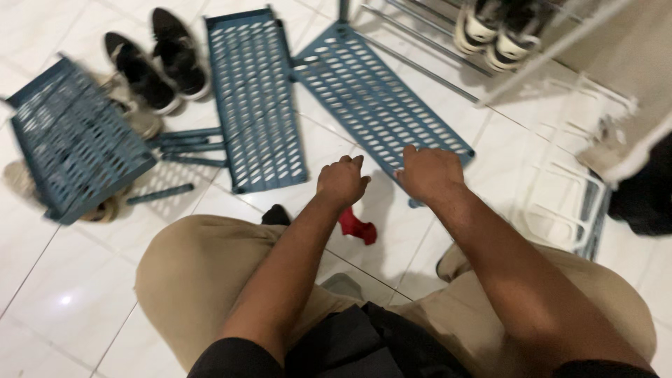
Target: The person assembles a blue plastic stool by inserting cylindrical legs into the perforated seat and stacking a second seat on top. The person uses a red cloth to wipe the plastic surfaces during assembly.
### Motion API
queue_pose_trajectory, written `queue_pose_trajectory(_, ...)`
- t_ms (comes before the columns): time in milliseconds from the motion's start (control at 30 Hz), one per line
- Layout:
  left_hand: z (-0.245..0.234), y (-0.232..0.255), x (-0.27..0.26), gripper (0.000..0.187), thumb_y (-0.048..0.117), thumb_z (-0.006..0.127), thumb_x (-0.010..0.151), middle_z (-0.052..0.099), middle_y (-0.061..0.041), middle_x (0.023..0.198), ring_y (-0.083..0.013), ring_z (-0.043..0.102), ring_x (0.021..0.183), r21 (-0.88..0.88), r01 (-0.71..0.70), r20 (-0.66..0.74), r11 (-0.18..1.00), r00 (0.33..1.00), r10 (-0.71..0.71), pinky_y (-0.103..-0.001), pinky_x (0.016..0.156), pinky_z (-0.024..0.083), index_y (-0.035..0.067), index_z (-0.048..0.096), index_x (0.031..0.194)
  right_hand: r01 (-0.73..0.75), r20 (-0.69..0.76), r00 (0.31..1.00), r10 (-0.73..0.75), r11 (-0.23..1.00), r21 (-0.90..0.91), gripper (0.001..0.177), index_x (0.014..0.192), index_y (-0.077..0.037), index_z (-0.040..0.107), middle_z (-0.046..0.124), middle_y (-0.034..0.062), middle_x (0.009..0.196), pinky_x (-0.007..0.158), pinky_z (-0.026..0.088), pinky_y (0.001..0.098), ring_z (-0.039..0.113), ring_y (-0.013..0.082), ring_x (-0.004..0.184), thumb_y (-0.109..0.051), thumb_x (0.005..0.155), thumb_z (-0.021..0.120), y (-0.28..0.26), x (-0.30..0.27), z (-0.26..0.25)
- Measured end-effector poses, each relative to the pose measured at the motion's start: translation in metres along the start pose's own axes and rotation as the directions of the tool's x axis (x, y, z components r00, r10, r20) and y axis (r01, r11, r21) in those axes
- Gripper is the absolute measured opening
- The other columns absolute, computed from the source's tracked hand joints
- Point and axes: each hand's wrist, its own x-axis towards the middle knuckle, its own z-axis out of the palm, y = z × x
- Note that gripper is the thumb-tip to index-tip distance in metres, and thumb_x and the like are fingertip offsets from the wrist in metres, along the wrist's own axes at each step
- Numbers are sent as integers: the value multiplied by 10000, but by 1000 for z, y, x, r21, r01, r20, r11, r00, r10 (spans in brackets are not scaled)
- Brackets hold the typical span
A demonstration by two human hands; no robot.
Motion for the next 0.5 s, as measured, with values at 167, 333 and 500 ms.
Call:
queue_pose_trajectory(167, -11, -42, -16, 446, 400, 631, 970, 653, -156, 1211, -349, 679, 1068, -42, 117, -39, 992, 992, -118, -485, 907, 537, 76, 598, 1274, 184, 25, 983, -184, 982, -37, 450, 1193, -41, 613, 737, 152, 1102, 838, 560, 486, 719, 328, 1028, -422, 956, 640, -39, 13, 5)
queue_pose_trajectory(333, -16, -92, -22, 492, 414, 640, 953, 621, -169, 1268, -351, 660, 1123, -167, 291, -68, 942, 950, -305, -493, 915, 538, 94, 577, 1321, 337, 72, 941, -330, 933, -124, 404, 1166, -77, 627, 729, 139, 1072, 860, 554, 479, 712, 345, 1004, -425, 962, 634, -76, 28, 23)
queue_pose_trajectory(500, -17, -149, -22, 533, 412, 645, 946, 591, -170, 1355, -363, 625, 1200, -304, 468, -93, 830, 852, -515, -500, 965, 511, 120, 558, 1384, 405, 169, 906, -389, 912, -70, 394, 1159, -81, 612, 698, 130, 1087, 867, 546, 478, 691, 329, 1026, -412, 948, 633, -104, 49, 37)
